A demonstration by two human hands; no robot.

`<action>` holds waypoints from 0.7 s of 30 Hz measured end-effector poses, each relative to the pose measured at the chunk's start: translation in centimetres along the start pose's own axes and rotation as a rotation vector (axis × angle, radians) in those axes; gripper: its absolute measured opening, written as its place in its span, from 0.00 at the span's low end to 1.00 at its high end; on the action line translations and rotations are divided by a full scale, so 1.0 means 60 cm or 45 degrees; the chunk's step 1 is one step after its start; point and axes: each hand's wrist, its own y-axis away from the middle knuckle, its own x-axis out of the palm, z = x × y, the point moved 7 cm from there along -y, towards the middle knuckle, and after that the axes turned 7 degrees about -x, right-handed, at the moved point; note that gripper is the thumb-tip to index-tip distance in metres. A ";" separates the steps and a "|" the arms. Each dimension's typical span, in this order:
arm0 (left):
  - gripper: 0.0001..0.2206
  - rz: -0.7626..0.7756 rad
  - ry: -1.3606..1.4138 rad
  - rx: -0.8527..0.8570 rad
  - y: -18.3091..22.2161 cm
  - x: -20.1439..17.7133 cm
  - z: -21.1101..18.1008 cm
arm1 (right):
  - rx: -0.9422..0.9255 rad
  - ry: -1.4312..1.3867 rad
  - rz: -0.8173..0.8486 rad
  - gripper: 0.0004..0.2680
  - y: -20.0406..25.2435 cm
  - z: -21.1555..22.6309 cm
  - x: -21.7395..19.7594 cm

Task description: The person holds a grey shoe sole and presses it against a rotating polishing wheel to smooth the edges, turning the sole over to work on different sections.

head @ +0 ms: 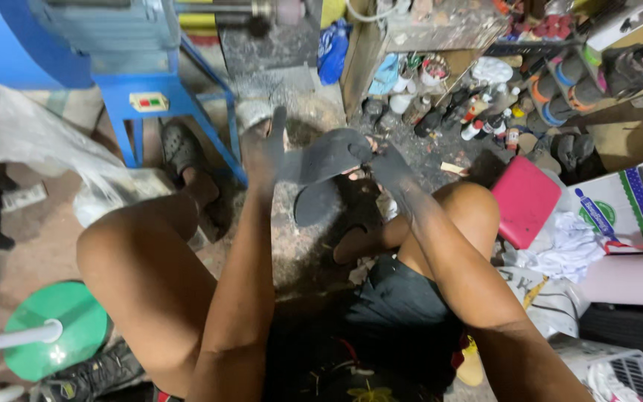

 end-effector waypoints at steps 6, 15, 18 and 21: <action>0.32 0.506 0.393 -0.625 0.030 0.123 0.092 | -0.018 -0.348 -0.039 0.10 -0.032 -0.043 -0.013; 0.30 0.667 1.502 -1.008 0.026 0.239 0.198 | 0.045 -0.374 0.056 0.11 -0.006 -0.038 0.026; 0.18 0.929 1.873 -0.426 -0.023 0.262 0.218 | 0.146 -0.175 0.110 0.11 0.005 -0.055 0.046; 0.11 1.165 1.960 0.204 -0.068 0.225 0.231 | 0.126 -0.314 0.404 0.14 0.013 -0.033 0.072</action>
